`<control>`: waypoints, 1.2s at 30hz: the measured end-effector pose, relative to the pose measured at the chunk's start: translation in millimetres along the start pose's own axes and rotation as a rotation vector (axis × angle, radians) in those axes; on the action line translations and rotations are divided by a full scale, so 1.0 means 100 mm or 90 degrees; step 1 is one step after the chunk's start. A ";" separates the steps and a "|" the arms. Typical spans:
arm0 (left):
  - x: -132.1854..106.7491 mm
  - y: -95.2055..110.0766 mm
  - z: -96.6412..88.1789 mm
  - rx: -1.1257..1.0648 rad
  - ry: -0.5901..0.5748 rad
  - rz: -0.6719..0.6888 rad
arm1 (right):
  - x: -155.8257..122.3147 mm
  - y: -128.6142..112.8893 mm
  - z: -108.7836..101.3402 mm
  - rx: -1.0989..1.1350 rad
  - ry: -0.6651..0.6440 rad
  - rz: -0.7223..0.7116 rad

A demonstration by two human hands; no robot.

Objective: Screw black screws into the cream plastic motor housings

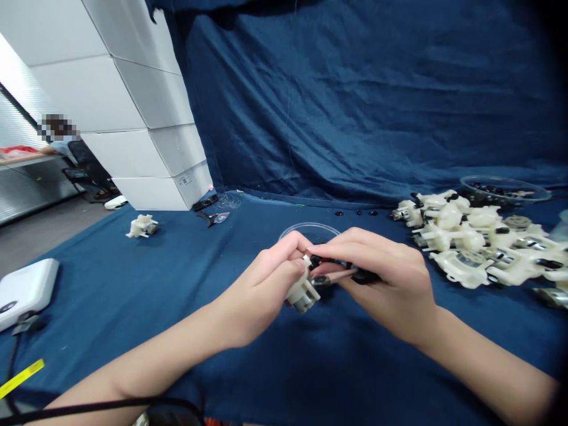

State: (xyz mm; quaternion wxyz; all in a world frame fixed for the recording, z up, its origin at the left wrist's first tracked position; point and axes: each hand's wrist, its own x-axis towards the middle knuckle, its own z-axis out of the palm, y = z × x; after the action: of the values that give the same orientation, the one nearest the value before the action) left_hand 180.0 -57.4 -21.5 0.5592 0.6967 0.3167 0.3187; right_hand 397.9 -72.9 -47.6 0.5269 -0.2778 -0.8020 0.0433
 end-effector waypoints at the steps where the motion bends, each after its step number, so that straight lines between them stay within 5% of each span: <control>1: 0.00 -0.01 0.00 0.017 0.005 0.012 | 0.00 0.00 0.00 -0.002 0.003 -0.003; 16: 0.05 -0.20 -0.02 0.042 0.050 0.061 | -0.02 0.07 0.10 -0.031 0.019 -0.009; 22: 0.13 -0.03 -0.12 -0.069 0.095 0.054 | 0.02 0.09 -0.02 -0.081 -0.034 0.199; 26: 0.25 -0.10 -0.25 -0.118 0.185 0.096 | 0.03 0.25 -0.21 -0.082 -0.096 0.285; 29: 0.33 -0.21 -0.33 -0.169 0.254 0.124 | 0.01 0.41 -0.29 -0.128 -0.137 0.221; 33: 0.39 -0.34 -0.37 -0.227 0.307 0.122 | -0.08 0.51 -0.30 -0.278 -0.196 -0.017; 36: 0.40 -0.38 -0.35 -0.237 0.319 0.101 | -0.18 0.49 -0.30 -0.344 -0.234 -0.055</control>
State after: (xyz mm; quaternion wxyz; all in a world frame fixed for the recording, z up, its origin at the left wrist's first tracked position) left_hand 172.5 1.9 -49.3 0.5551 0.5047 0.3255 0.5754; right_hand 448.7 -46.7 -66.7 0.2818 -0.3610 -0.8772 -0.1439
